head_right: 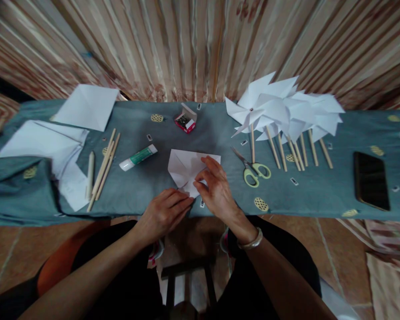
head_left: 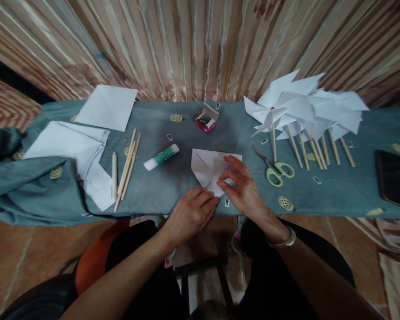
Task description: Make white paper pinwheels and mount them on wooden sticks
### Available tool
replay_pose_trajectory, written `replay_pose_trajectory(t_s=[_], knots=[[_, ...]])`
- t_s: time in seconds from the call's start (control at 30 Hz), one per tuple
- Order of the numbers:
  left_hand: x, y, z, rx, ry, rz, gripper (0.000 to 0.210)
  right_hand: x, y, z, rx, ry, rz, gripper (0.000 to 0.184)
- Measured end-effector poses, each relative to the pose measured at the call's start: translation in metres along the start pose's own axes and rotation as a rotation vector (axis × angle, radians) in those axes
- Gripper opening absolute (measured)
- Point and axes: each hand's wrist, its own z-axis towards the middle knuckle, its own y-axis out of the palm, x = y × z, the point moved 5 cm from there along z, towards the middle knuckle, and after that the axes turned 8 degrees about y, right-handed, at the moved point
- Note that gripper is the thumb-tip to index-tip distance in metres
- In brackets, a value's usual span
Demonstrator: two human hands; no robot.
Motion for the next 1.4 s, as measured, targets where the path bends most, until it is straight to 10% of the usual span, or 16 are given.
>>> replay_pose_trajectory(t_s=[1.07, 1.4], knots=[[-0.002, 0.001, 0.001, -0.007, -0.022, 0.033, 0.019, -0.019, 0.020, -0.020, -0.124, -0.078, -0.041, 0.051], [-0.004, -0.003, 0.000, 0.030, 0.002, 0.078, 0.017, 0.002, -0.017, 0.006, 0.046, -0.029, -0.200, 0.049]])
